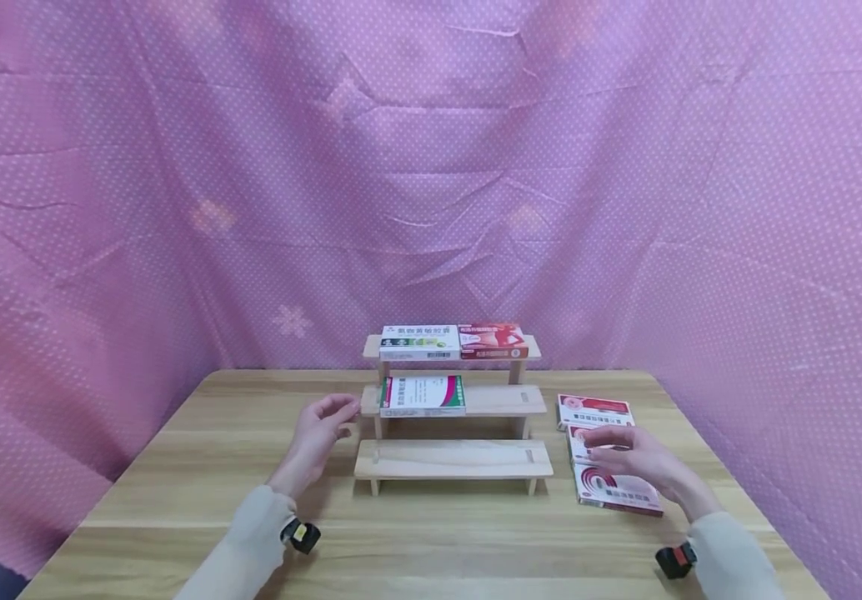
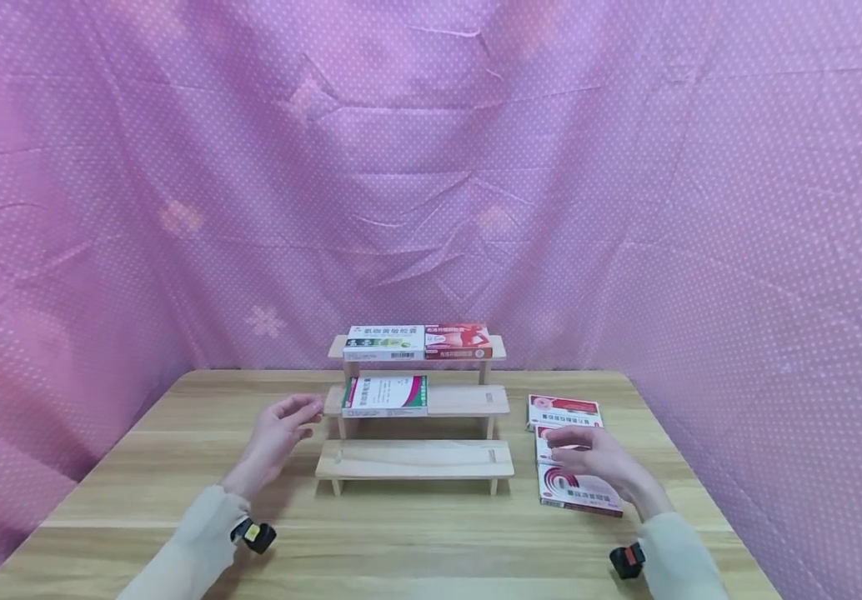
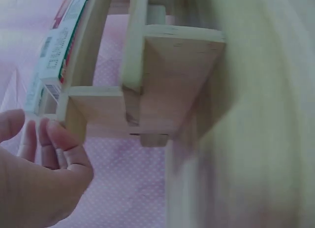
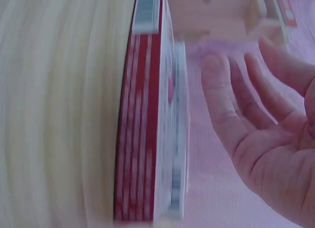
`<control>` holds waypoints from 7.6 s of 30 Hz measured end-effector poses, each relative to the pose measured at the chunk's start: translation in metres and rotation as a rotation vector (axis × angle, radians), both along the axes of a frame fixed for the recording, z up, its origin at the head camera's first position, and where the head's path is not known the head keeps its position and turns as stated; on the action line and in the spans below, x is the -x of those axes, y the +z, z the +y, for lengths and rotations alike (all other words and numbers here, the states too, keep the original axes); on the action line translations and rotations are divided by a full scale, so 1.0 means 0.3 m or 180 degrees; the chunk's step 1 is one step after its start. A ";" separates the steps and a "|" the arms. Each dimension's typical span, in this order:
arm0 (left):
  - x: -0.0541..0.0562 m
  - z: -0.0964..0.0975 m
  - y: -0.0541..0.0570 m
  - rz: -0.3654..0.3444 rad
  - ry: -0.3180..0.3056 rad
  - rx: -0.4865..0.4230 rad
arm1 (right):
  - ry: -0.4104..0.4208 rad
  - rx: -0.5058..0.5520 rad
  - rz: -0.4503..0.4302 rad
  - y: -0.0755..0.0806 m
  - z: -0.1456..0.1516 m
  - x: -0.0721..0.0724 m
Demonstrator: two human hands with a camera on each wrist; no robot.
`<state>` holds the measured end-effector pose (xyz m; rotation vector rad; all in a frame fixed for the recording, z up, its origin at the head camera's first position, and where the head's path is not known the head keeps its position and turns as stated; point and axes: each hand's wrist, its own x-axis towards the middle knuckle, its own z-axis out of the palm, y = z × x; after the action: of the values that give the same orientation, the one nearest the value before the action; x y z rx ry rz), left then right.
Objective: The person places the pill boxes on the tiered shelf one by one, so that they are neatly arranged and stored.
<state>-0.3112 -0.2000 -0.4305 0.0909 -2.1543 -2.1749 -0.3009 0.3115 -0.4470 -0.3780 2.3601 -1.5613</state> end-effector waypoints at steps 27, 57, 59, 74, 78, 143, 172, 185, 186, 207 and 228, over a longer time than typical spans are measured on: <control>-0.072 -0.027 -0.110 -0.0391 -0.0795 0.0428 | -0.0094 -0.0929 0.0215 -0.017 0.153 -0.036; -0.059 -0.017 -0.120 -0.0480 -0.0818 0.0384 | 0.0677 -0.0990 0.0517 -0.019 0.137 -0.080; -0.060 -0.016 -0.118 -0.0480 -0.0811 0.0383 | 0.0672 -0.1040 0.0570 -0.021 0.134 -0.079; -0.061 -0.020 -0.113 -0.0500 -0.0882 0.0386 | 0.0697 -0.1140 0.0777 -0.025 0.106 -0.112; -0.062 -0.020 -0.113 -0.0506 -0.0892 0.0360 | 0.0794 -0.1160 0.0888 -0.025 0.107 -0.115; -0.065 -0.022 -0.113 -0.0481 -0.1062 0.0293 | 0.0176 0.0077 0.0449 0.062 0.172 -0.098; -0.070 -0.024 -0.131 -0.0469 -0.1148 0.0047 | -0.0247 0.0556 0.0863 0.043 0.048 -0.027; -0.077 -0.032 -0.134 -0.0556 -0.1027 -0.0033 | -0.0310 0.0575 0.0884 0.052 -0.051 0.028; -0.078 -0.033 -0.133 -0.0560 -0.1028 -0.0033 | -0.0302 0.0595 0.0879 0.053 -0.058 0.033; -0.080 -0.028 -0.125 -0.0493 -0.1087 0.0063 | -0.0282 0.0402 0.0811 0.098 -0.182 0.088; -0.078 -0.026 -0.125 -0.0507 -0.1093 0.0025 | -0.0016 0.0029 0.0901 0.124 -0.241 0.181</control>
<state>-0.2877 -0.2077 -0.4680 -0.1201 -2.4200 -2.4108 -0.3552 0.2391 -0.4097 -0.6335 2.5624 -1.6134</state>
